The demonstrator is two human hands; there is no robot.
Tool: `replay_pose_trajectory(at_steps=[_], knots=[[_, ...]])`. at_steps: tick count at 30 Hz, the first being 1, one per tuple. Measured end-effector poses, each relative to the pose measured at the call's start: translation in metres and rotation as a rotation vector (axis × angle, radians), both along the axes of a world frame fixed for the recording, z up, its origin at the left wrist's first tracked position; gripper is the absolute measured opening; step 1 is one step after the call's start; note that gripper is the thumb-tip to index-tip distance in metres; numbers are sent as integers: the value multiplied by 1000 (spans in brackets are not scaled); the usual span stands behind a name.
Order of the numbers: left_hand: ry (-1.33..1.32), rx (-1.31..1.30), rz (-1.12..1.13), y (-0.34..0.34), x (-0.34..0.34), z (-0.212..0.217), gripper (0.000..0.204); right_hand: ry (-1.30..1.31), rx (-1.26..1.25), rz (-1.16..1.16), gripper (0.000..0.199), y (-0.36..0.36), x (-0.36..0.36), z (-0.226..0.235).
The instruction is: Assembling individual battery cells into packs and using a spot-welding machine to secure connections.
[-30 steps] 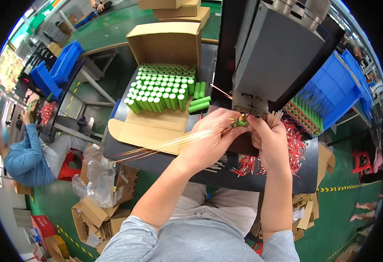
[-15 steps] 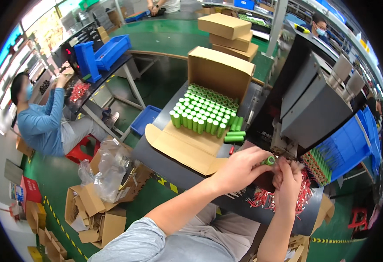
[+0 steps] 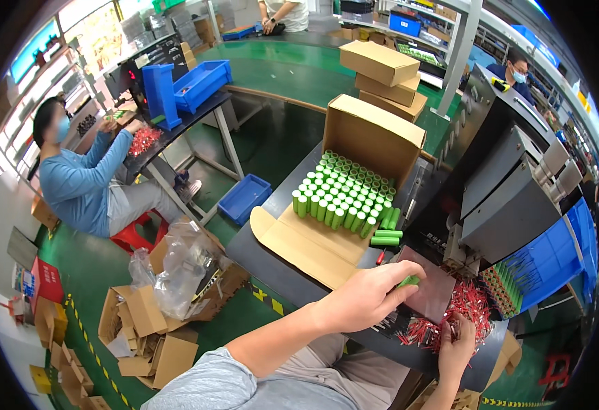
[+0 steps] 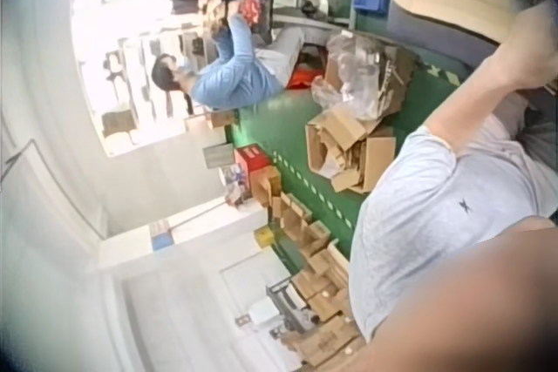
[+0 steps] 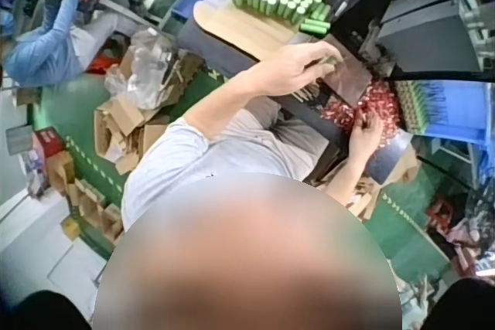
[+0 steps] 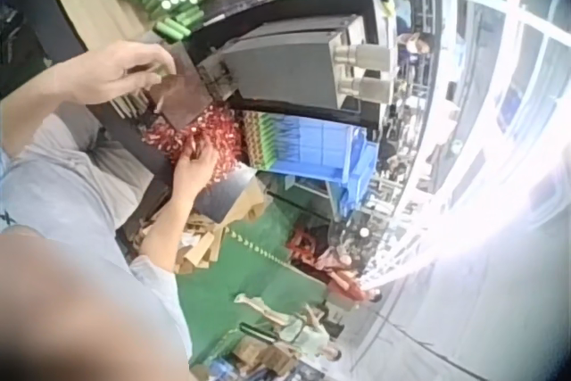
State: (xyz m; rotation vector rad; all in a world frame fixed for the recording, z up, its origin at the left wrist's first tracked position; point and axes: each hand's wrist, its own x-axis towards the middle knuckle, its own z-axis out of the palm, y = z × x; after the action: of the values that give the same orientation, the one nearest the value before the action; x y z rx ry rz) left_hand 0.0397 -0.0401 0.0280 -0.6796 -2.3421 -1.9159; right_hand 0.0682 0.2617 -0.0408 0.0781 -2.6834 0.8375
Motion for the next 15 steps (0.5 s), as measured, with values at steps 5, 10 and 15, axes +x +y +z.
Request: replay_pose_trajectory(at_steps=[5, 10, 15], knots=[[97, -124, -31, -4, -7, 6, 27, -41, -189, -61, 14, -4, 0, -6], [21, -73, 153, -3, -13, 6, 23, 16, -50, -63, 10, -3, 3, -8], [118, -127, 160, 8, -28, 6, 18, 63, -89, -18, 12, -13, 8, -1]])
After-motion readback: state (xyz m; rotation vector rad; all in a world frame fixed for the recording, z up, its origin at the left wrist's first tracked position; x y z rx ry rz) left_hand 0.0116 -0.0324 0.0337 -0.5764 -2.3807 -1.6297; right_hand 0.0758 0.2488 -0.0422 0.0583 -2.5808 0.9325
